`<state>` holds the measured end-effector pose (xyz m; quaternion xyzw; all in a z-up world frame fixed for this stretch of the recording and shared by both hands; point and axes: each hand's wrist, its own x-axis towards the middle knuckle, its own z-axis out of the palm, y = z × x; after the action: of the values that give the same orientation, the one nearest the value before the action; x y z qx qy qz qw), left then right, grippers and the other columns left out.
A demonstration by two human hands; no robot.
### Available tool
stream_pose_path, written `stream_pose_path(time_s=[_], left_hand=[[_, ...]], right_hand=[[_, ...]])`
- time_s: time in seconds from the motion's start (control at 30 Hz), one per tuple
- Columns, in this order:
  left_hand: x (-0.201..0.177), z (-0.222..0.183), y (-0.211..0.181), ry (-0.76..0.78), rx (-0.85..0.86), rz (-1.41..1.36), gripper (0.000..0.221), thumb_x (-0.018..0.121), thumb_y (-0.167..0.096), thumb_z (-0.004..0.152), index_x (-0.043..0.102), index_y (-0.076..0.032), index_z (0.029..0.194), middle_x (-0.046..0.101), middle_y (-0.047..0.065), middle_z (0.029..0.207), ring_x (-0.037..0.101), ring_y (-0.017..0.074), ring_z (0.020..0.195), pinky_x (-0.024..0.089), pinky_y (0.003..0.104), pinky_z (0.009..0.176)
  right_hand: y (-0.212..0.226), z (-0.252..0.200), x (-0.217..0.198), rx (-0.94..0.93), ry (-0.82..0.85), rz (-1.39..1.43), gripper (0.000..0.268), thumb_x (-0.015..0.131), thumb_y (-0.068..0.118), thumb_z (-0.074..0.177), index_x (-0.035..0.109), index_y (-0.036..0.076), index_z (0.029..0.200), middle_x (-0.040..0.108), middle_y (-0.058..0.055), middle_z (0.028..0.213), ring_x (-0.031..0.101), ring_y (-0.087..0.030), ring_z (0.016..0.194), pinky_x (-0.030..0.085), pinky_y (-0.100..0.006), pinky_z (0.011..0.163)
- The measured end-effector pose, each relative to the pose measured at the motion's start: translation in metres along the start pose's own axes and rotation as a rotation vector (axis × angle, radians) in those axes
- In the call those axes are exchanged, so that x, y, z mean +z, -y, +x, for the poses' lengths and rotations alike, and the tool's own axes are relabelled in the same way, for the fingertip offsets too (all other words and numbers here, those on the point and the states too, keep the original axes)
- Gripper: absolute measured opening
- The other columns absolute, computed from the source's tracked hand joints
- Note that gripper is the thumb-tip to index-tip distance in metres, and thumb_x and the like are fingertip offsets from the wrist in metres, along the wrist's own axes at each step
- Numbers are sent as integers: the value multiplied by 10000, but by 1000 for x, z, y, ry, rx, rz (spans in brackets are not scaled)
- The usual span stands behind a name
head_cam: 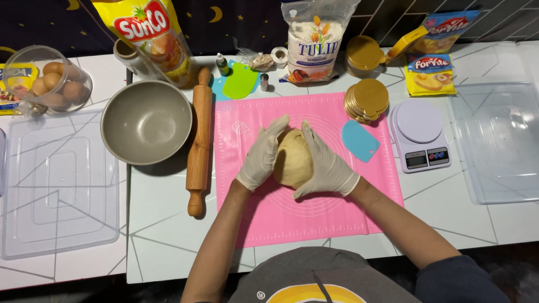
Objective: Kneading a ball of dough on a silicone mat and then wrapping it in plastic wrap.
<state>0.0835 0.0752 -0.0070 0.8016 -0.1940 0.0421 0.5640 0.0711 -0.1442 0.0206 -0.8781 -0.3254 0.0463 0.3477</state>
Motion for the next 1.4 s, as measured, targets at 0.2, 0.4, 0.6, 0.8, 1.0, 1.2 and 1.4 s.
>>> stream_pose_path(time_s=[0.2, 0.4, 0.6, 0.8, 1.0, 1.2, 1.4], left_hand=[[25, 13, -6, -108, 67, -173, 524, 259, -292, 1082, 554, -18, 1419, 595, 196, 1421, 520, 348, 1371, 286, 474, 1221], [50, -12, 4, -258, -113, 342, 509, 181, -305, 1064, 513, -192, 1432, 537, -17, 1512, 402, 245, 1468, -31, 592, 1223], [49, -27, 2, -289, -94, 256, 825, 477, -702, 895, 404, -156, 1509, 473, 68, 1536, 400, 305, 1458, 97, 548, 1234], [22, -22, -46, -39, -231, 90, 1594, 937, -655, 332, 176, -43, 1592, 362, 257, 1572, 375, 425, 1447, 113, 615, 1241], [16, -23, -41, 92, -237, 264, 1660, 915, -717, 303, 121, -62, 1605, 285, 188, 1632, 356, 318, 1481, 136, 573, 1255], [13, -9, -51, 466, -600, 654, 1652, 747, -854, 305, -98, -287, 1607, 30, -64, 1715, 75, 53, 1554, -44, 659, 1244], [29, -51, -21, 67, -423, 704, 1640, 699, -954, 301, 60, -227, 1625, 173, 98, 1675, 105, 265, 1560, -15, 718, 1195]], right_hand=[[-6, 4, 44, -9, -341, -137, 1561, 978, 636, 390, 237, -50, 1580, 374, -248, 1563, 398, -416, 1419, 261, -433, 1258], [59, 27, -20, 303, -167, 74, 727, 780, 396, 800, 570, 2, 1374, 752, -154, 1093, 715, -281, 1033, 540, -398, 1003], [26, 16, -16, -17, -80, 177, 1089, 912, 531, 522, 516, 28, 1403, 674, -208, 1222, 657, -358, 1141, 492, -468, 1040], [-19, 6, -19, -199, 18, -197, 1595, 937, 680, 351, 183, 99, 1631, 142, -344, 1632, 199, -483, 1504, 212, -522, 1247], [-32, 25, 2, -48, 170, 121, 1721, 963, 608, 255, 120, -118, 1568, 254, -402, 1563, 326, -500, 1437, 213, -513, 1259], [-19, -1, 3, -58, 127, 81, 1492, 911, 528, 466, 116, -46, 1591, 184, -349, 1605, 219, -490, 1473, 161, -520, 1261], [1, -22, -2, -102, 97, 55, 1227, 848, 431, 719, 111, 39, 1618, 100, -285, 1656, 91, -478, 1517, 97, -529, 1265]])
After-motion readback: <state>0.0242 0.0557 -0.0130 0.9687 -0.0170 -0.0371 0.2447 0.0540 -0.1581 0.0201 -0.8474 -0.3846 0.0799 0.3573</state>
